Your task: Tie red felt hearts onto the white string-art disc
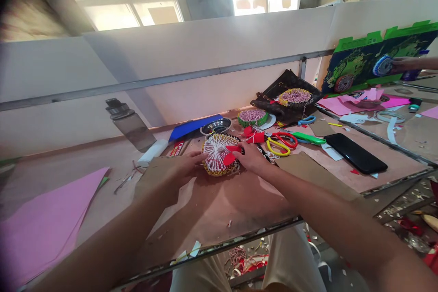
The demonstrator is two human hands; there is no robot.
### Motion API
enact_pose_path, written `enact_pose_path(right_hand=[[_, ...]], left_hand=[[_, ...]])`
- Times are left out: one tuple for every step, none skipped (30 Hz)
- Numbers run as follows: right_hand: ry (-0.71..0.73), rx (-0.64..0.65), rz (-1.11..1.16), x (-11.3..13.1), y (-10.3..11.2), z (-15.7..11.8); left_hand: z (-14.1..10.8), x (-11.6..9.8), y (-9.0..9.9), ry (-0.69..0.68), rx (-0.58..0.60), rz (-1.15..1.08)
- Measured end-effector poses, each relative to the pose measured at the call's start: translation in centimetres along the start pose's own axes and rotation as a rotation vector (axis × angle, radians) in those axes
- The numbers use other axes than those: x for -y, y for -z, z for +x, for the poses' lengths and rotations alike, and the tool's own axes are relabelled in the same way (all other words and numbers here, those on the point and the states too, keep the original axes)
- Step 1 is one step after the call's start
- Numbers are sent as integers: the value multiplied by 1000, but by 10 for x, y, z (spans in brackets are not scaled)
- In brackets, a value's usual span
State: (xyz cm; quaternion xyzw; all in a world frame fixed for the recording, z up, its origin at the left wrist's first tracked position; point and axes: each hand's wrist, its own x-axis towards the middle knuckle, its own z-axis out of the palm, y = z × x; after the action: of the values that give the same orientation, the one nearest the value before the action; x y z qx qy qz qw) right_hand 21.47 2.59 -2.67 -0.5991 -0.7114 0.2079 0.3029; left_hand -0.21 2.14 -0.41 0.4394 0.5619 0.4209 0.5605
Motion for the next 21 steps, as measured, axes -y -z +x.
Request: enact_pose_path(right_hand=[[6,-8,-11,1,0,-1],[17,-19,-28,2,0,-2],[33,-31,-53,2,-1,-3],[55,-42,-85,3,-1,-5],[80,-53,-120,4,-2,-6],[104,-63,-157,4,-2,-7],[126,-72,-190,5,-2,-7],[139,-82,-215,6,-2,-7],[145,-91,-227,6,-2,-7],[149,-99,-232,7,-1,-7],[152,-105,-231,7,0,-6],[152,-108,-221,7,1,-5],[154,-108,-202,6,2,-4],[157,-107,-178,6,3,-3],[162,-104,-154,5,4,-3],[167,-99,-134,4,5,-2],[173,-93,-119,3,5,-2],[178,-87,-110,2,5,-1],[183,-80,-107,2,5,-1],[189,-71,-106,2,5,0],[197,-64,-102,2,5,0]], left_hand=[[2,1,0,21,12,-11],[3,2,0,32,19,-22],[4,3,-1,36,22,-33],[4,5,-1,36,22,-43],[4,6,-1,33,22,-55],[3,7,-2,30,23,-65],[2,8,-2,28,25,-75],[1,9,-2,27,27,-84],[1,10,-2,28,29,-90],[1,10,-1,29,30,-96],[1,10,-1,32,29,-101],[1,11,0,34,25,-105],[2,11,0,36,20,-109],[3,12,1,39,16,-112],[5,12,2,41,13,-114],[6,13,2,45,12,-117],[8,14,3,47,11,-119],[9,15,4,48,9,-123],[11,16,4,49,5,-126],[13,17,5,48,1,-131],[15,17,6,46,-2,-134]])
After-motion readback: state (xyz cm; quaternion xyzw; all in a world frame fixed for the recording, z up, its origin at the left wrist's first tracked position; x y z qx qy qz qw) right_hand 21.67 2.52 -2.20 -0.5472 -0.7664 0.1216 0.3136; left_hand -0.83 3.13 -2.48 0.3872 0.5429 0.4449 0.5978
